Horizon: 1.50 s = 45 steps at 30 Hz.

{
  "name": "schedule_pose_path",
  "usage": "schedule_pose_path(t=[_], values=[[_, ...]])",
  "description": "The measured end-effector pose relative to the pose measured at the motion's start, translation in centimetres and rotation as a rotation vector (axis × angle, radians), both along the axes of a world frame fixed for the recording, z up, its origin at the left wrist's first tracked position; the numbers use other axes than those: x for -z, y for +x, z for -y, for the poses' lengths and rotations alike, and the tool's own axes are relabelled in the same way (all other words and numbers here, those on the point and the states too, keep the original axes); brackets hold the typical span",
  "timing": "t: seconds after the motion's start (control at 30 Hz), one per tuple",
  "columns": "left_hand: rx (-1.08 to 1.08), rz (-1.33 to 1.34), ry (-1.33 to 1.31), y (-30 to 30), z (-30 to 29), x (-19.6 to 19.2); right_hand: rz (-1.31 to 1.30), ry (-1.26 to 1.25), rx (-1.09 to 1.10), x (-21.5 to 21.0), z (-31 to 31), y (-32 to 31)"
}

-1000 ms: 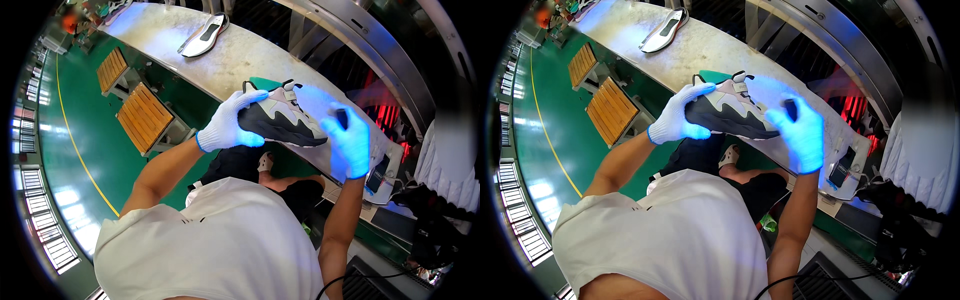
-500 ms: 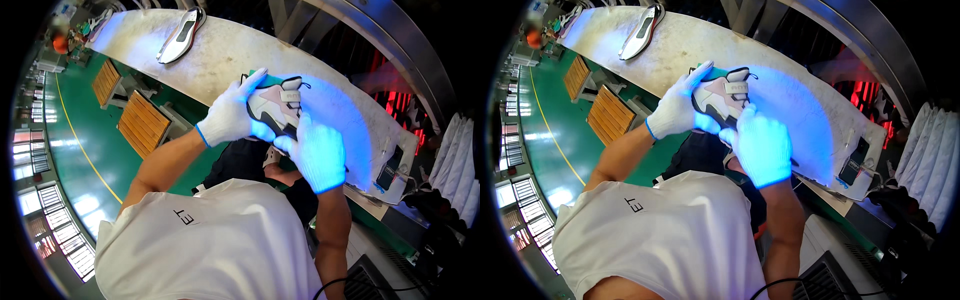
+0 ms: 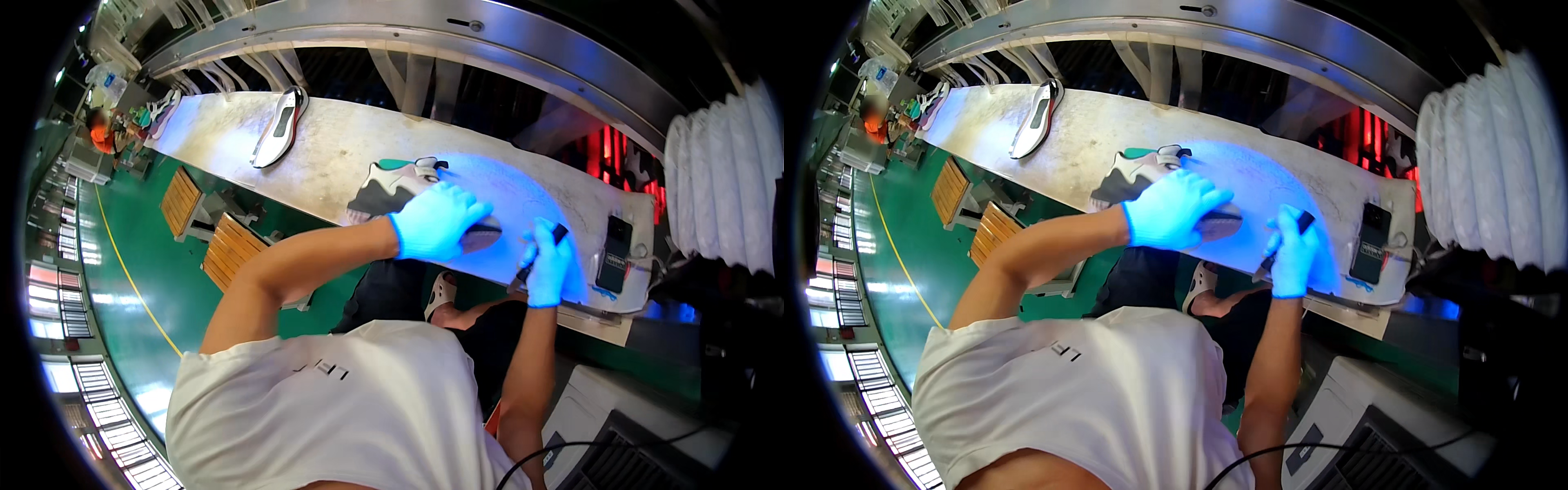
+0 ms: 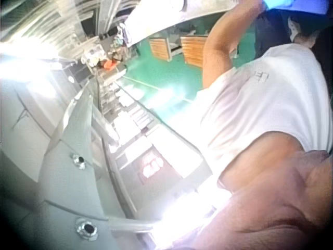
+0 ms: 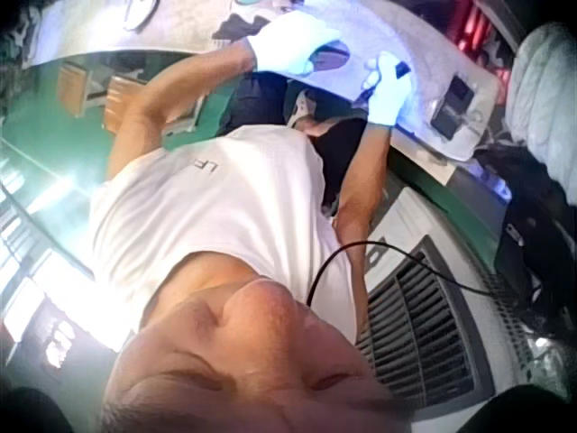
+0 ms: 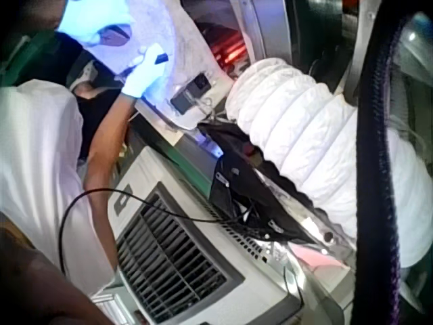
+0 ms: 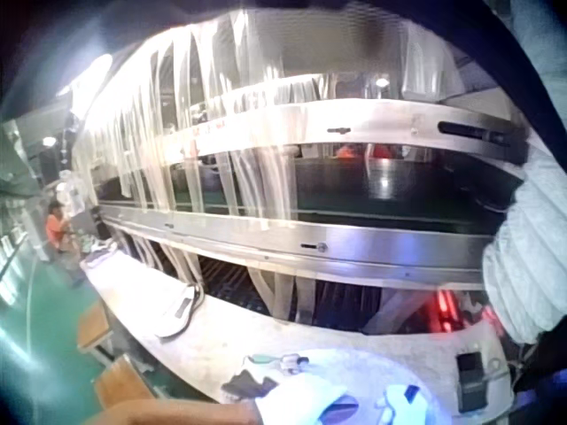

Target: The person cleans a single sneaker using a small black tool, likely a brush or scraper. They repeatedly scrub the upper, sides, and sole of the shoe while holding it in their gloved hands. The person rotates the shoe to access different areas and occasionally places it on the workbench before picking it up again.

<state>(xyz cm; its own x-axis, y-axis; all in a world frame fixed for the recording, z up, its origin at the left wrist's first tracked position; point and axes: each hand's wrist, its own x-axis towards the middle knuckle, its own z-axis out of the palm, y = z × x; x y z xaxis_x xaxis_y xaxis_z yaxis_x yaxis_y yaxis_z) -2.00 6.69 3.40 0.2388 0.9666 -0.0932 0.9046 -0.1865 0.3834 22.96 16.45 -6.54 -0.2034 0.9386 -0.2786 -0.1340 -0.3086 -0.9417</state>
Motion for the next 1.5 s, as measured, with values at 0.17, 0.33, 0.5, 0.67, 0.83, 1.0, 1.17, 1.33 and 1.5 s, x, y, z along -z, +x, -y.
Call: schedule_pose_path(t=[0.17,0.33,0.5,0.67,0.83,1.0,1.17,1.33,1.5], values=[[-0.046,0.416,0.164,-0.7,1.4,-8.3,0.159,-0.03,-0.229,-3.5,-1.0,-1.3],[-0.144,0.273,0.398,-8.1,6.6,-4.8,0.123,0.083,-0.544,-5.4,-5.1,-0.1],[-0.35,0.208,0.243,-12.4,9.1,5.6,0.473,0.317,-0.55,-10.9,-0.8,-4.7],[-0.182,0.135,0.142,-9.9,9.4,0.8,0.56,0.232,-0.583,-10.1,-2.2,-5.2],[-0.166,0.058,0.124,-3.7,6.4,-2.9,0.574,0.183,-0.567,-10.0,-2.7,-5.5],[-0.006,0.101,0.14,-3.3,2.7,-1.0,0.549,0.13,-0.624,-9.0,-3.7,-5.2],[0.207,0.083,-0.034,-5.7,-1.6,-0.8,0.654,0.169,-0.583,-7.0,-4.0,-2.6],[0.176,0.089,0.107,-3.7,-0.9,-1.6,-0.472,-0.194,0.118,-5.3,-4.4,-3.6],[0.101,0.033,0.088,-2.2,-0.1,-1.3,-0.521,-0.322,0.117,-3.4,-4.1,-8.7]])
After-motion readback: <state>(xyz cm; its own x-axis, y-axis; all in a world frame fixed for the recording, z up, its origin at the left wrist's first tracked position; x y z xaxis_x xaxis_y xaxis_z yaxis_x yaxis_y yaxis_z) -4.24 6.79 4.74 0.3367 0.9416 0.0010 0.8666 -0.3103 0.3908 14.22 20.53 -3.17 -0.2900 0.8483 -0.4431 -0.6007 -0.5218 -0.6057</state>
